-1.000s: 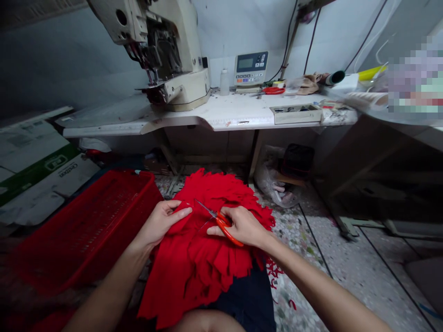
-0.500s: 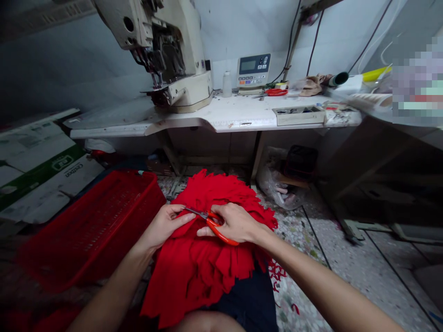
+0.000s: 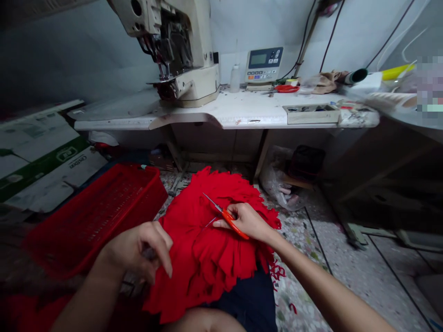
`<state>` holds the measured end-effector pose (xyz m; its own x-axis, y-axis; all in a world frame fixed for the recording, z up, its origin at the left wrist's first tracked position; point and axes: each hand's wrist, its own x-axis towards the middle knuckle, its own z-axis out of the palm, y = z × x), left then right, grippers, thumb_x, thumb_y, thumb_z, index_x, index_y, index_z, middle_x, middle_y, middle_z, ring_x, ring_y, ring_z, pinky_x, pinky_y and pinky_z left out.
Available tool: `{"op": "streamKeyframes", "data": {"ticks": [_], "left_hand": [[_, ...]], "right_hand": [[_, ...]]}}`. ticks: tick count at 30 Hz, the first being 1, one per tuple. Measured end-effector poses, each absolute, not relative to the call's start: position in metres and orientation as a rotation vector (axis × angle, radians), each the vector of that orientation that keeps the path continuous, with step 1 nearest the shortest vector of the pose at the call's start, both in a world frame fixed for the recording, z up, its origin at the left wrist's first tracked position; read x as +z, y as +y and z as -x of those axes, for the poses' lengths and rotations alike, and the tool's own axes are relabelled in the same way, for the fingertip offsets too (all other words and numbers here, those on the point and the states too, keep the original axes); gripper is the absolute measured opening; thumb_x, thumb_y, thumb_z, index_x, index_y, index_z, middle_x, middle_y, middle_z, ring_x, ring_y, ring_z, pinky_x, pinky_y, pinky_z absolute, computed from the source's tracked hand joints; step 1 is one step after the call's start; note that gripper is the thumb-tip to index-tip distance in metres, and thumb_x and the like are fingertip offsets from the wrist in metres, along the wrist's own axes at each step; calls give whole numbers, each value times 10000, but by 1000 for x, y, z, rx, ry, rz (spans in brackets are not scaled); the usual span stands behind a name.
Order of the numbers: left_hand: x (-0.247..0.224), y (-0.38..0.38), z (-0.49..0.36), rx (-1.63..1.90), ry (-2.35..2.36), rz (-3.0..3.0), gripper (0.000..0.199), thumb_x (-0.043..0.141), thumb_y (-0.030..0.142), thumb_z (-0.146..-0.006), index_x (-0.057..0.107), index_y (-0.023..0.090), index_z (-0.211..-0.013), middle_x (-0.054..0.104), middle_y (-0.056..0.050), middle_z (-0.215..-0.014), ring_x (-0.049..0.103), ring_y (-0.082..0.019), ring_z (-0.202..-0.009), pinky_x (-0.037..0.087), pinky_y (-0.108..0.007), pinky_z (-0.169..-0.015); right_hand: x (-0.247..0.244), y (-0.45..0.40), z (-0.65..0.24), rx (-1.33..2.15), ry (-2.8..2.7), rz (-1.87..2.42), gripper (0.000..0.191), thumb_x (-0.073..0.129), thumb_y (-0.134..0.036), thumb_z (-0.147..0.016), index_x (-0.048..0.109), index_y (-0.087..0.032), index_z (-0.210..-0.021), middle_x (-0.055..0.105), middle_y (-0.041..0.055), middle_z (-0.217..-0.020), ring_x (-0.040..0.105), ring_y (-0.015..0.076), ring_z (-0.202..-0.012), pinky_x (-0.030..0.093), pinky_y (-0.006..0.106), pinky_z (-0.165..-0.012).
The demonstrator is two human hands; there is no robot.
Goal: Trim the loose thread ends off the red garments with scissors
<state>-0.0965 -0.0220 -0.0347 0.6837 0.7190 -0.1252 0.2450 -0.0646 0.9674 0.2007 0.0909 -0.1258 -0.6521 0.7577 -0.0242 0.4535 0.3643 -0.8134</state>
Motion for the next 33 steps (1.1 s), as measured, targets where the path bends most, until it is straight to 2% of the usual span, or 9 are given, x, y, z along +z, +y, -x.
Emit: {"op": "streamKeyframes", "data": {"ticks": [2,4,6,8,13,15,23,28,33], "left_hand": [[-36,-13,101,579,983,-1600,253,790,372,-821,815,164,-963,666,-48,-779,615,-111,-525,455,-214,-481],[-48,7,102,834,1302,-1570,261,698,395,-892,774,162,-981,680,-59,-886,646,-124,-597,508,-229,-551],[-66,30,104,1060,1560,-1613,274,664,389,-902,736,158,-1031,694,-69,-927,657,-155,-731,518,-239,-625],[-84,49,107,1083,1652,-1677,261,649,380,-897,721,153,-1004,705,-71,-922,649,-179,-814,510,-257,-690],[-110,67,110,920,1658,-1607,300,734,416,-798,649,144,-893,585,15,-701,529,-129,-615,387,-227,-576],[-110,64,109,935,1608,-1549,309,760,401,-771,616,145,-870,534,42,-671,489,-108,-587,351,-212,-561],[-104,52,116,1222,1356,-1259,310,827,304,-732,633,153,-921,635,6,-851,603,-109,-787,458,-208,-754],[-95,47,115,1184,1242,-1090,351,866,293,-710,672,141,-960,678,-16,-872,626,-106,-772,474,-198,-727],[-81,46,109,1164,1291,-1223,305,861,323,-740,715,135,-930,715,-18,-877,645,-113,-760,489,-206,-731]], "right_hand": [[-129,91,-203,1172,-2291,1067,518,721,-618,-820,473,-200,-639,367,-56,-611,321,113,-565,205,248,-499],[-130,89,-203,1153,-2288,1082,522,724,-611,-816,454,-204,-631,362,-58,-607,323,114,-563,206,248,-501],[-129,87,-201,1131,-2276,1095,521,726,-605,-812,451,-205,-622,362,-57,-602,322,114,-559,205,251,-501],[-129,84,-200,1123,-2264,1099,515,727,-597,-812,456,-205,-617,368,-56,-597,321,114,-554,208,255,-501],[-132,80,-207,1149,-2244,1115,500,727,-588,-818,476,-201,-623,372,-57,-587,321,112,-550,213,257,-498],[-133,78,-211,1144,-2235,1135,504,730,-586,-816,463,-205,-623,359,-62,-584,318,112,-550,216,254,-498],[-129,75,-210,1151,-2201,1127,517,726,-595,-810,433,-212,-623,352,-62,-595,318,111,-548,228,250,-497],[-125,74,-206,1150,-2196,1112,517,732,-590,-816,436,-209,-628,357,-63,-605,327,110,-556,241,246,-505],[-123,73,-202,1141,-2196,1097,527,730,-605,-810,444,-207,-618,354,-62,-599,322,108,-550,240,245,-499]]}}
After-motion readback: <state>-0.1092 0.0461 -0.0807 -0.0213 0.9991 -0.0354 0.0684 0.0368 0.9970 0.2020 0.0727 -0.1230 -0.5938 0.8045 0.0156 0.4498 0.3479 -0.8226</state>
